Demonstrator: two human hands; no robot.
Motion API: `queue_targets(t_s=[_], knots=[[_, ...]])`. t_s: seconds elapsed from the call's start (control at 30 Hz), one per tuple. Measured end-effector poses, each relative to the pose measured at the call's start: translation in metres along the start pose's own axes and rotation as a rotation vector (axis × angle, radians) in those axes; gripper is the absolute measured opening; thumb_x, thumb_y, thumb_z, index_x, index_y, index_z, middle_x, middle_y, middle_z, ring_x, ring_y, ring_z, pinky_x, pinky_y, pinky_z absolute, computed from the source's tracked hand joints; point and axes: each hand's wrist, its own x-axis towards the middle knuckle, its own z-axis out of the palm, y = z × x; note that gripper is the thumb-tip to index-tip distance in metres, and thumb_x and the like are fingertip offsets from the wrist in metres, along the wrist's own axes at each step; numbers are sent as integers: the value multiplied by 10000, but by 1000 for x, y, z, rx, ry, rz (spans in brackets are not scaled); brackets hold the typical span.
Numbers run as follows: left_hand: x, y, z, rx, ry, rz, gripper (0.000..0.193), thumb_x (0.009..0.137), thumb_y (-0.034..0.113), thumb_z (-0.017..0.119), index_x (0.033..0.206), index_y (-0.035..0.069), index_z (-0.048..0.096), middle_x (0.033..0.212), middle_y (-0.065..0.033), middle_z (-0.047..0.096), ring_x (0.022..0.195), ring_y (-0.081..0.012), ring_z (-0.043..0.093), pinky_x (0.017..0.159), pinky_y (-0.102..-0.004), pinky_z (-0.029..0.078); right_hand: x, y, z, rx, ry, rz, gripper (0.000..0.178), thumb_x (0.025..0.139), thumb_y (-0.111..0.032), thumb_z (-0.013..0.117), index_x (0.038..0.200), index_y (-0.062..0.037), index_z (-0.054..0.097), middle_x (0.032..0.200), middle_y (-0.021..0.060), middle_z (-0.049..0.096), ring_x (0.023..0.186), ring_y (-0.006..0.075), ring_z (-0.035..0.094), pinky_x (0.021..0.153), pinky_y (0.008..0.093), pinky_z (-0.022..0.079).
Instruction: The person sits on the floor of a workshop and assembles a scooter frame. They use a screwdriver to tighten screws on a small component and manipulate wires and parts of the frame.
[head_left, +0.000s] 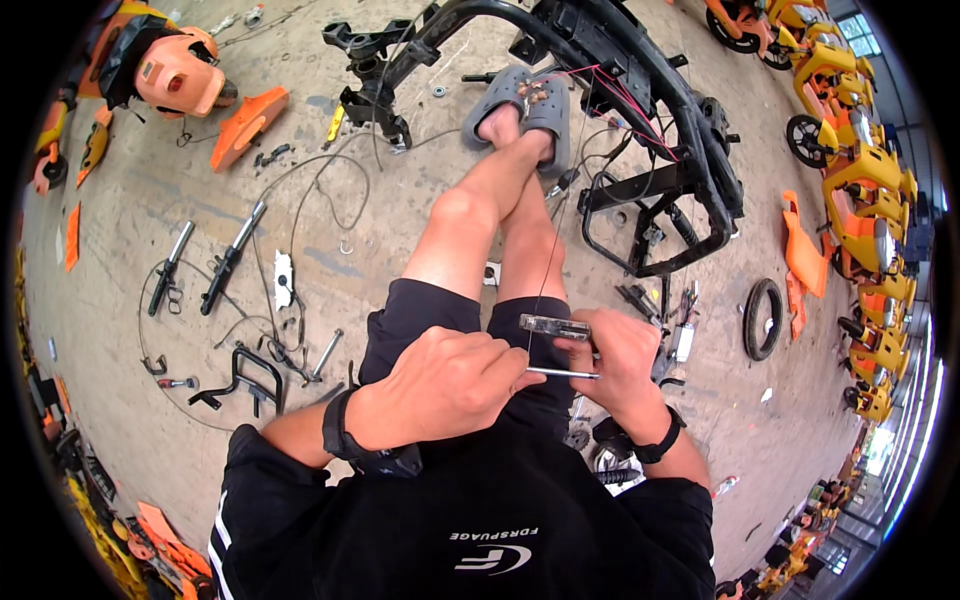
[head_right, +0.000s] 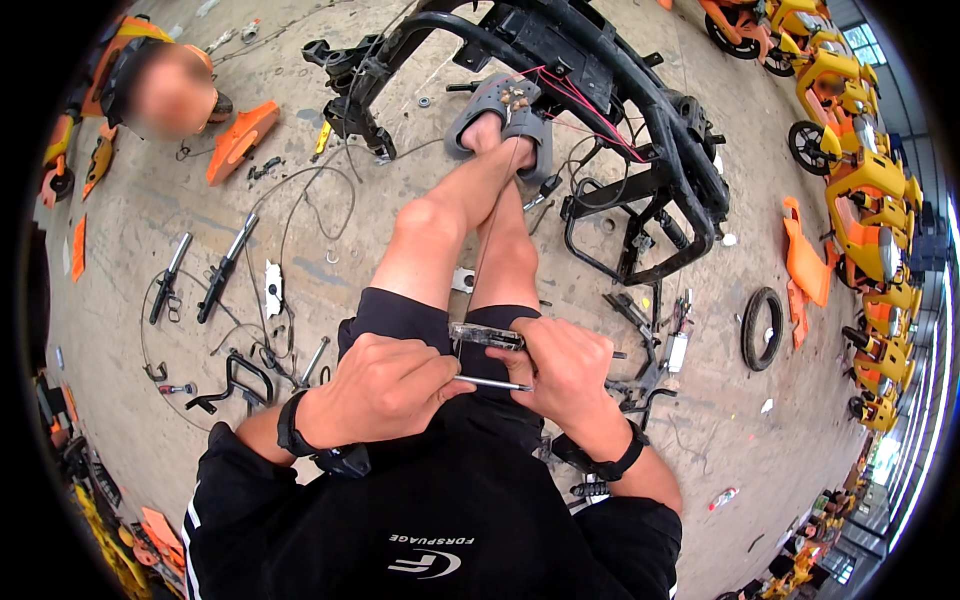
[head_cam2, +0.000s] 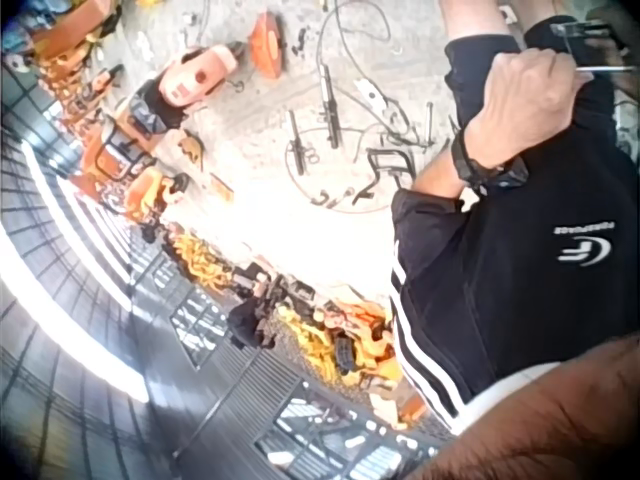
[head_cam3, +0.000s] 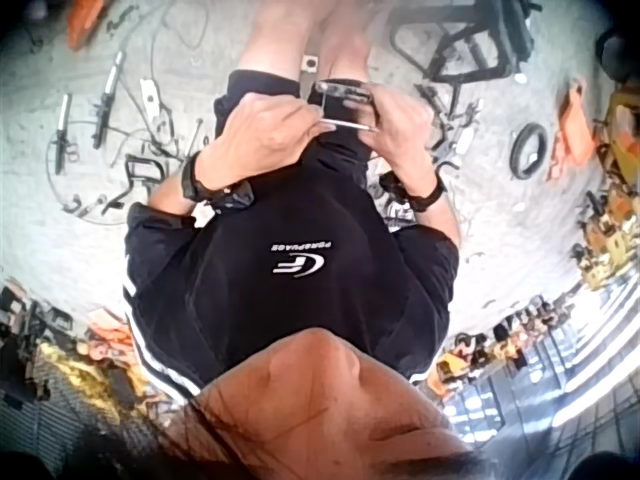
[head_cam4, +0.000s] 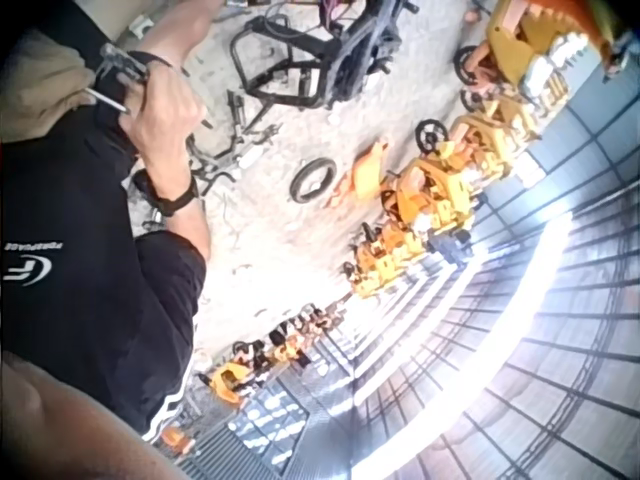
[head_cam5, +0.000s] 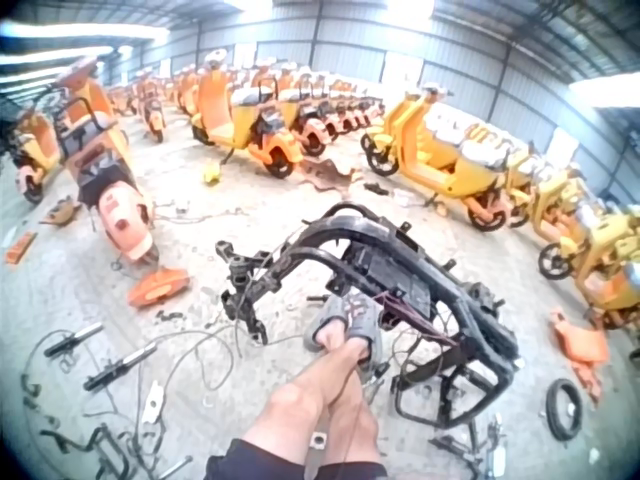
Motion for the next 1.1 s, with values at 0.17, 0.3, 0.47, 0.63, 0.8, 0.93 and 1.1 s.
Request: queue_targets(t_s=[0.17,0.3,0.47,0.63,0.8,0.93,1.1], knots=[[-1,-1,2,-4,14,6,210,741,147,780,752,36,602,578,-39,516,501,-203,547,439,-334,404,1,-2,0,-2,-3,19,234,675,-166,783,785,-37,621,576,73,549,482,254,559,448,338,407],[-1,-1,1,4,6,8,208,747,148,777,744,37,601,577,-39,520,504,-203,552,436,-333,404,3,-2,0,-10,3,8,237,680,-176,782,787,-39,622,582,75,557,487,255,563,450,336,410],[0,-1,2,-4,14,7,209,751,151,775,730,40,599,570,-38,512,493,-205,547,427,-331,399,2,3,1,39,0,14,242,683,-184,786,791,-42,623,546,63,517,459,246,533,438,330,393],[5,6,-3,-2,26,25,263,791,173,743,671,52,543,552,-35,481,477,-195,538,410,-322,399,3,3,-7,102,-24,17,240,676,-183,790,787,-47,625,520,55,476,439,241,501,429,324,373],[6,8,-4,31,38,37,295,804,177,729,644,54,514,556,-35,477,488,-187,543,414,-315,409,-3,-5,-10,99,-43,0,227,656,-176,791,746,-55,622,525,57,475,440,244,497,422,333,362],[2,5,-2,35,32,28,245,763,165,761,689,50,558,566,-32,493,491,-196,539,425,-320,399,-7,-10,-6,105,-19,3,218,663,-168,787,729,-52,615,543,66,502,455,246,521,421,335,366],[5,5,-4,8,10,26,241,761,161,762,699,47,560,561,-40,494,484,-202,541,423,-325,402,2,-5,-3,56,32,31,210,684,-154,784,734,-50,608,542,67,509,455,251,529,425,338,384]])
